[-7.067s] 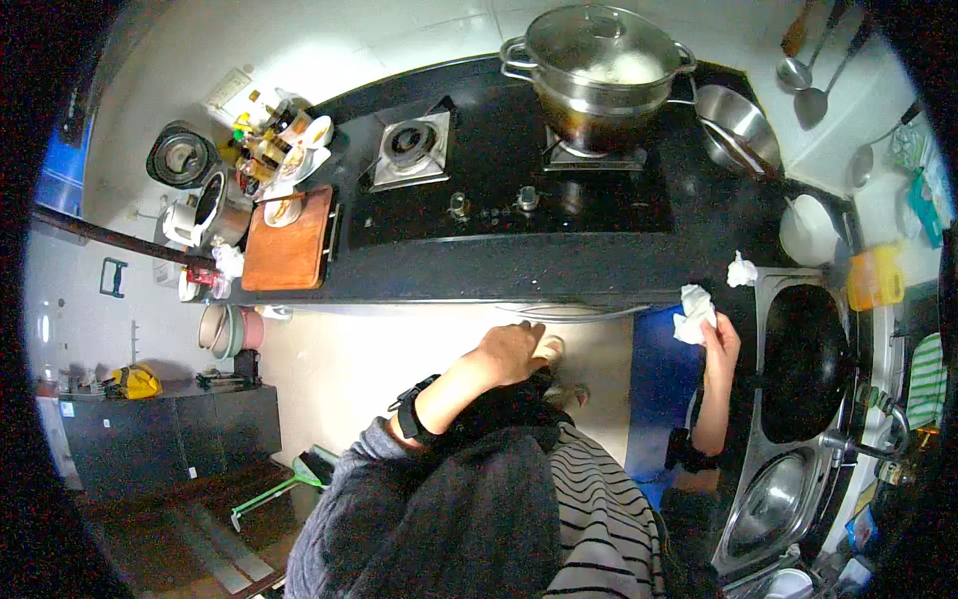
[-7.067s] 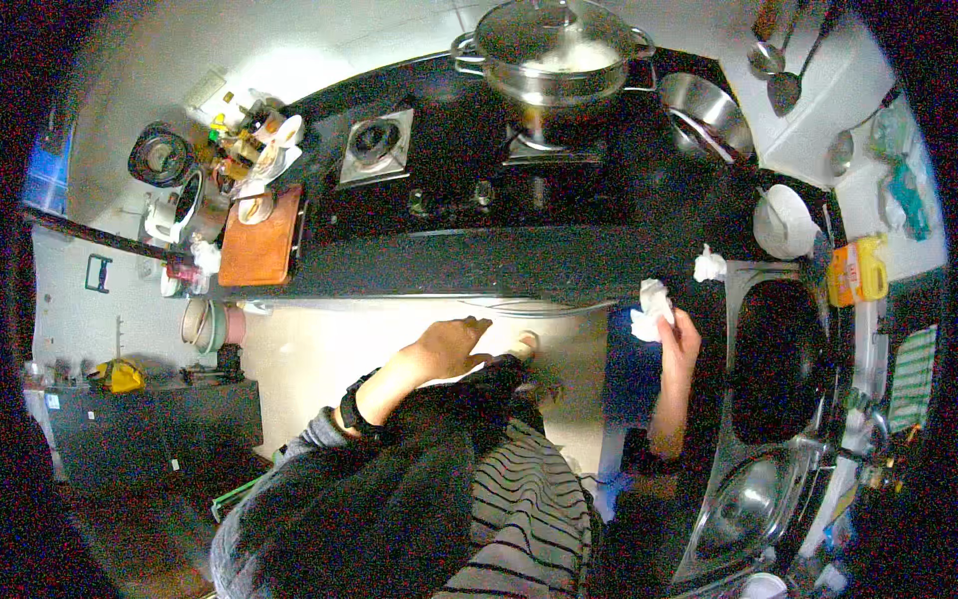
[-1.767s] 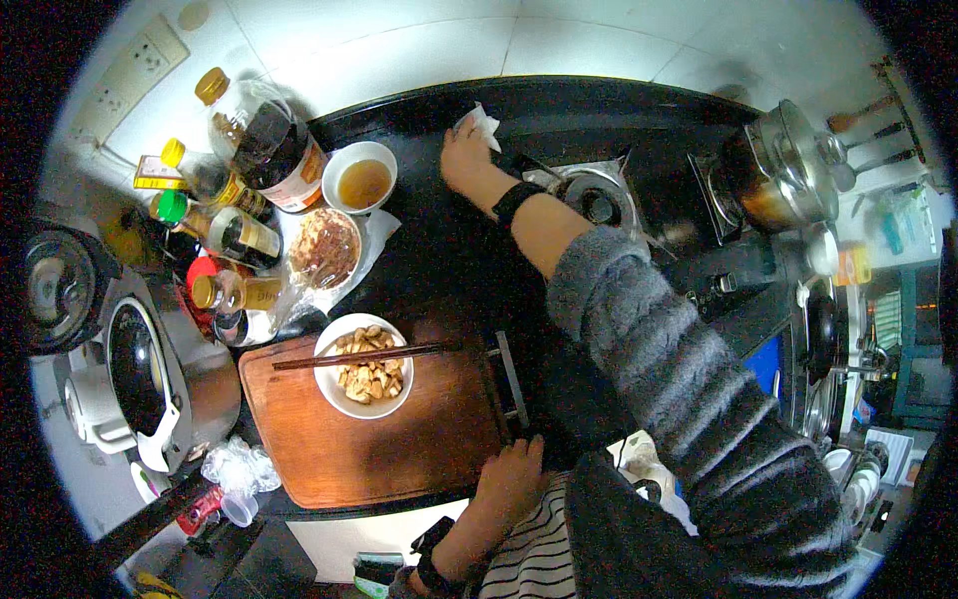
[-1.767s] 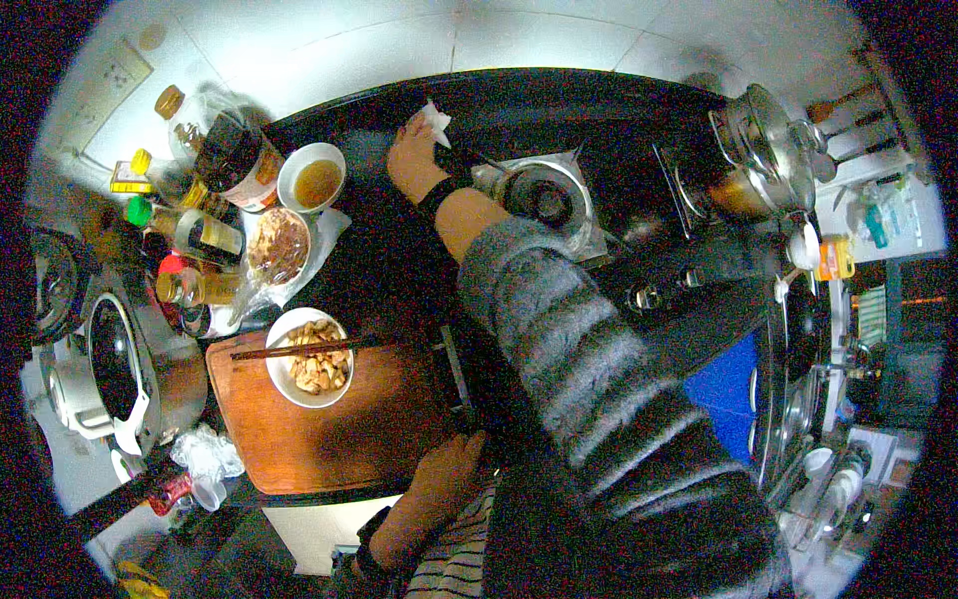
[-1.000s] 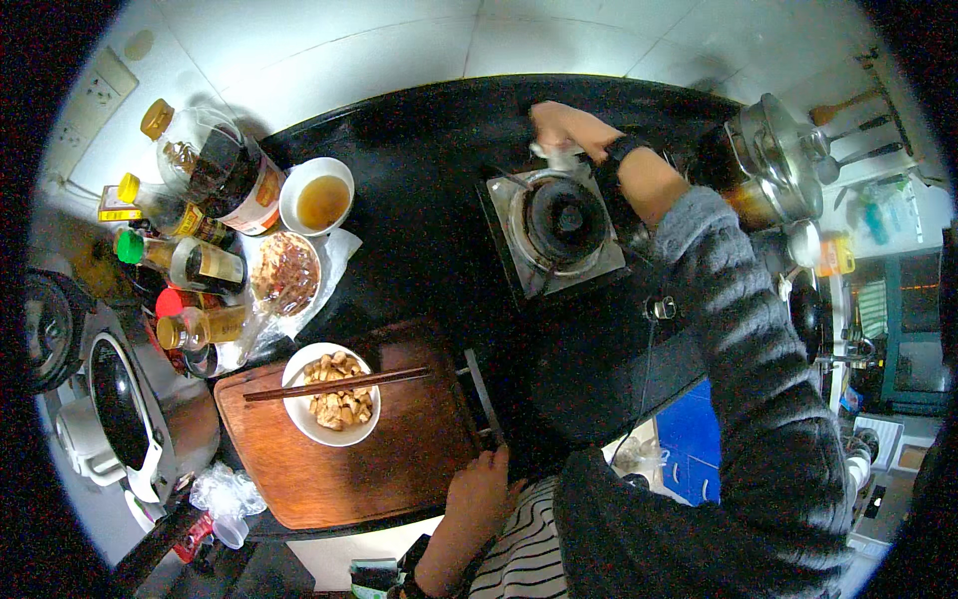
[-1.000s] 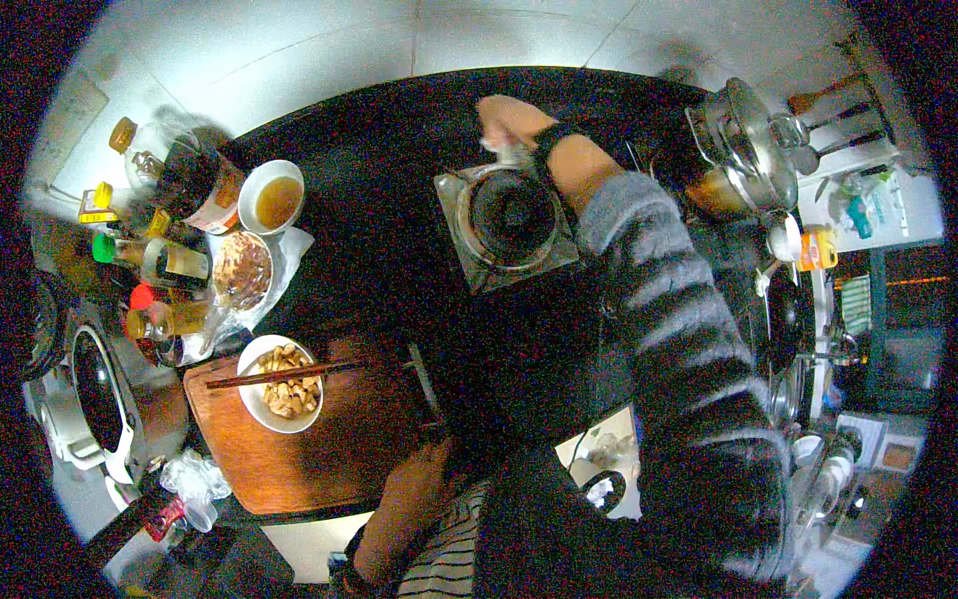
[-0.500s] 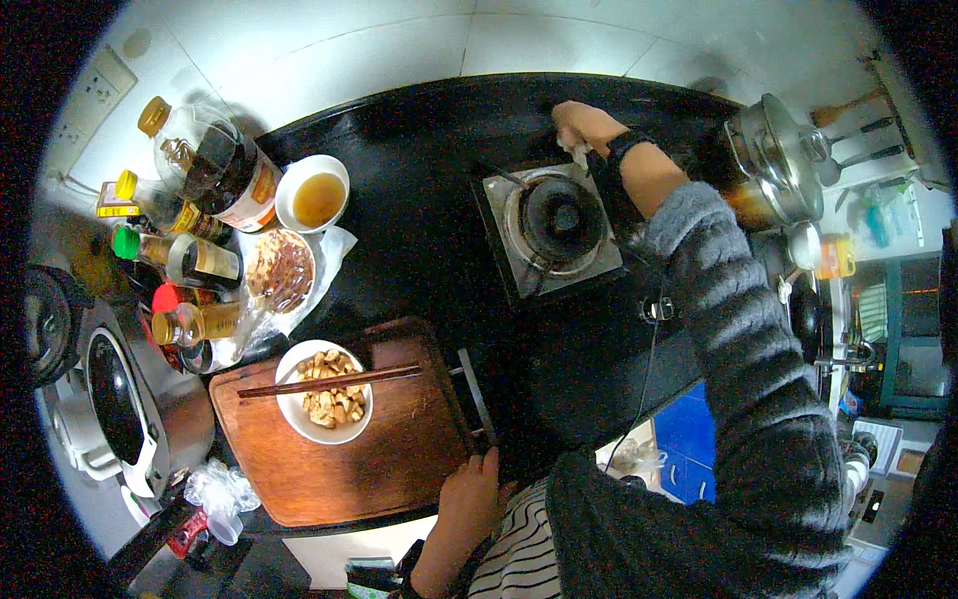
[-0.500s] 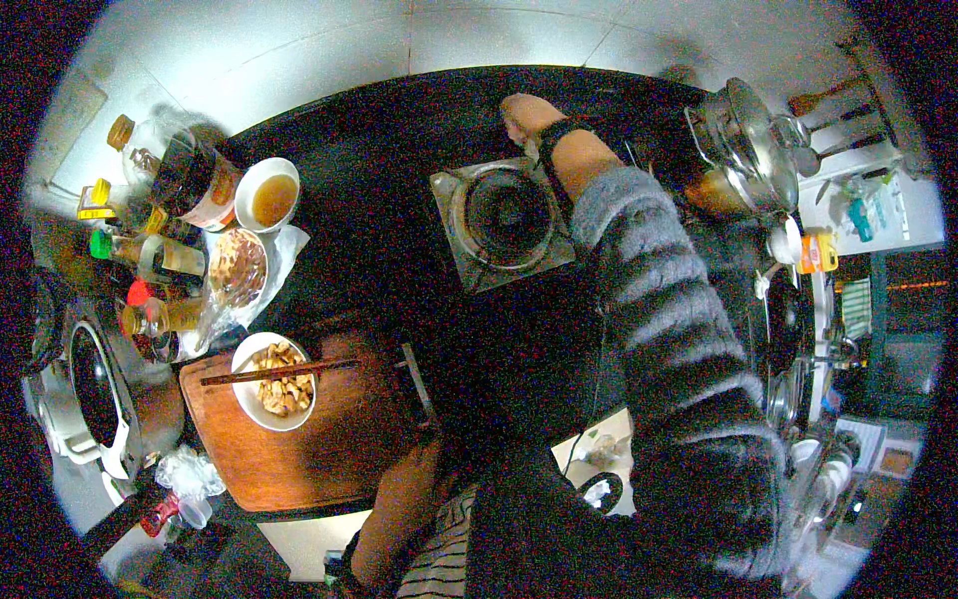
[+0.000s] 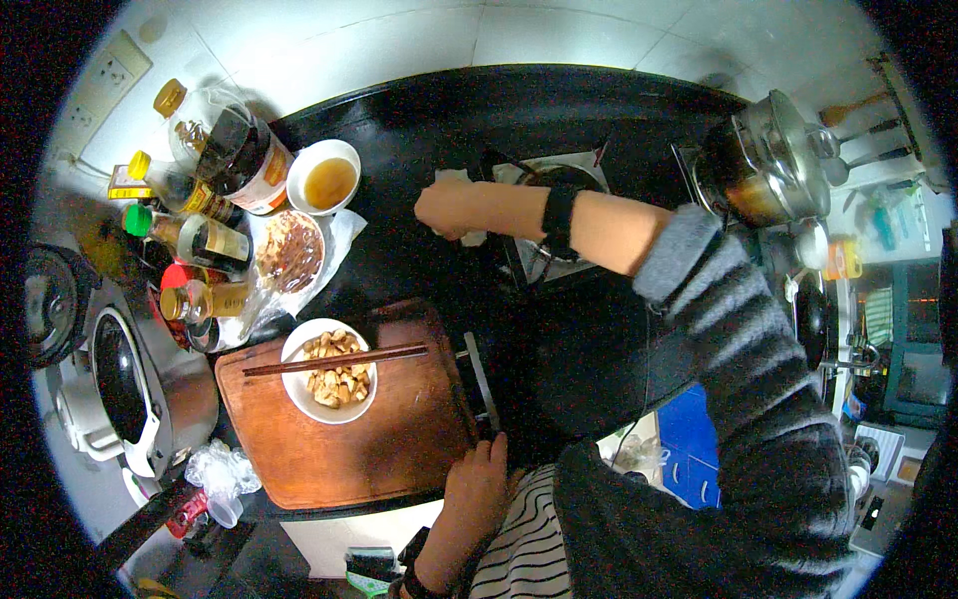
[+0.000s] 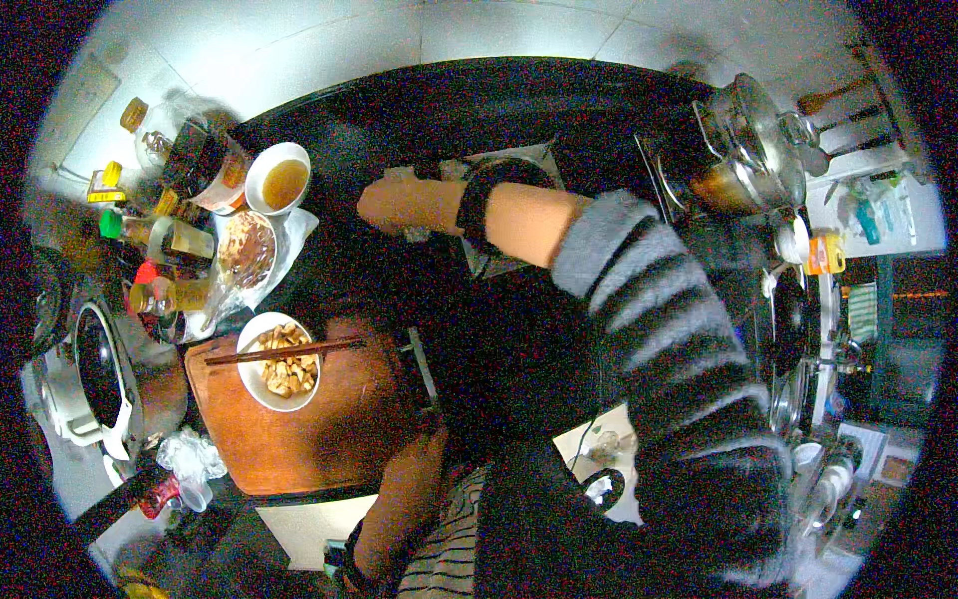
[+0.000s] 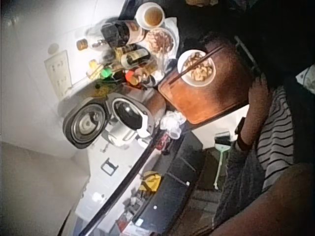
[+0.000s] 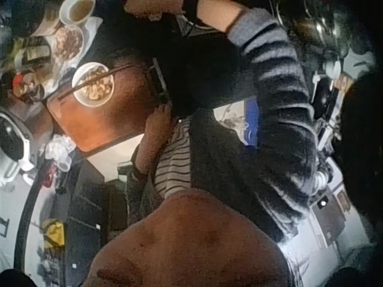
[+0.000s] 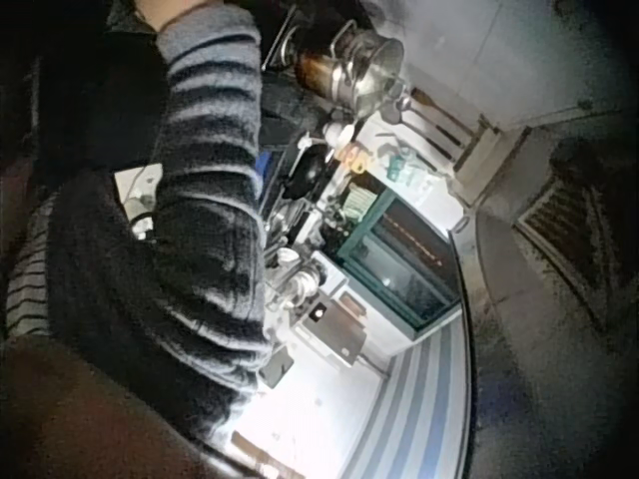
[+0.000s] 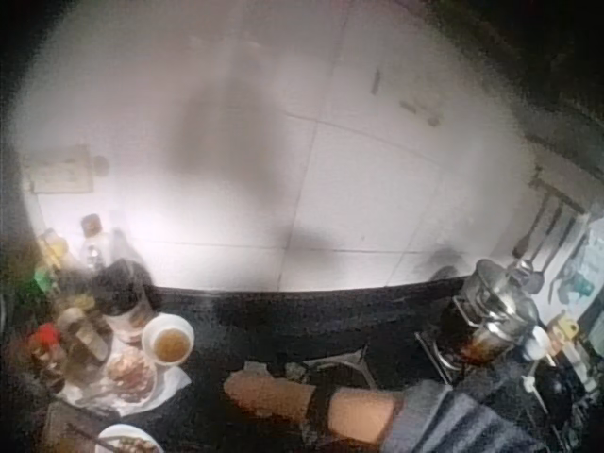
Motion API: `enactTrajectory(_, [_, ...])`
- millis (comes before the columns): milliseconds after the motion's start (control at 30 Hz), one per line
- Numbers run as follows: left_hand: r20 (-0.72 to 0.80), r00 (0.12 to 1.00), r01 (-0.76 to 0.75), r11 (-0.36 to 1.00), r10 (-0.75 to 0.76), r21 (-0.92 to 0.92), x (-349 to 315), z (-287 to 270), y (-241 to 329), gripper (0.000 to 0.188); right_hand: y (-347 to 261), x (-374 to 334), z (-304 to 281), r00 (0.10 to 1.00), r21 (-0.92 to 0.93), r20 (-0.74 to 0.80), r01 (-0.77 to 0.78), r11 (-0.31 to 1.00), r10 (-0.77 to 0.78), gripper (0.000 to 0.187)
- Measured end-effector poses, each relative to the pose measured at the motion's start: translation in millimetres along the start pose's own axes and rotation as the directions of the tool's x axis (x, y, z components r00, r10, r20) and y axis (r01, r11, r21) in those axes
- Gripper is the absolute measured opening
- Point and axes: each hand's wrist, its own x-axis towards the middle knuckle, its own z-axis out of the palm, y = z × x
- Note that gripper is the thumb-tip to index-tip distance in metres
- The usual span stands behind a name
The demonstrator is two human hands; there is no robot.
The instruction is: The person washes a frying pan and a pot lid in the sink using a sponge and water. They then wipe the countertop and stovetop with a cloth. Finally, they remove their glasses and put them in their pocket.
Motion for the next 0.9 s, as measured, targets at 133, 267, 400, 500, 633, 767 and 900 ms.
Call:
enactTrajectory(133, [0.087,0.996,0.033,0.999,-0.032,-0.011,0.7,4.5,-1.4,0.057,17.1,-8.7,-18.0,0.938,0.035,-0.288,-0.189,0.981,0.191,0.013])
enactTrajectory(267, [0.046,0.999,0.003,1.000,-0.003,0.001,0.2,8.6,2.6,0.057,12.7,-9.9,18.6,0.954,-0.031,-0.250,-0.181,0.983,0.167,0.015])
enactTrajectory(400, [0.028,0.999,-0.014,1.000,0.014,-0.003,-4.7,8.9,5.3,0.056,-62.9,-36.9,77.8,0.991,-0.225,-0.093,-0.114,0.968,0.095,0.010])
enactTrajectory(500, [0.049,0.999,-0.001,1.000,0.002,-0.007,-7.3,9.0,4.5,0.055,-118.5,-93.0,87.9,0.988,-0.212,-0.109,0.087,0.973,-0.112,0.009])
enactTrajectory(633, [0.036,0.999,-0.001,1.000,0.001,0.012,-8.5,12.7,4.8,0.055,-123.4,-111.0,63.6,0.975,-0.016,-0.188,0.119,0.993,-0.120,0.010])
enactTrajectory(767, [0.084,0.996,0.001,1.000,-0.001,-0.005,-11.5,18.3,8.2,0.055,-92.7,-86.7,53.0,0.828,-0.031,-0.558,-0.093,0.995,0.060,0.017])
enactTrajectory(900, [0.047,0.998,-0.045,0.999,0.046,-0.011,-16.7,20.4,8.8,0.054,-92.4,-76.4,66.1,0.974,-0.045,-0.209,0.081,0.996,-0.089,0.031])
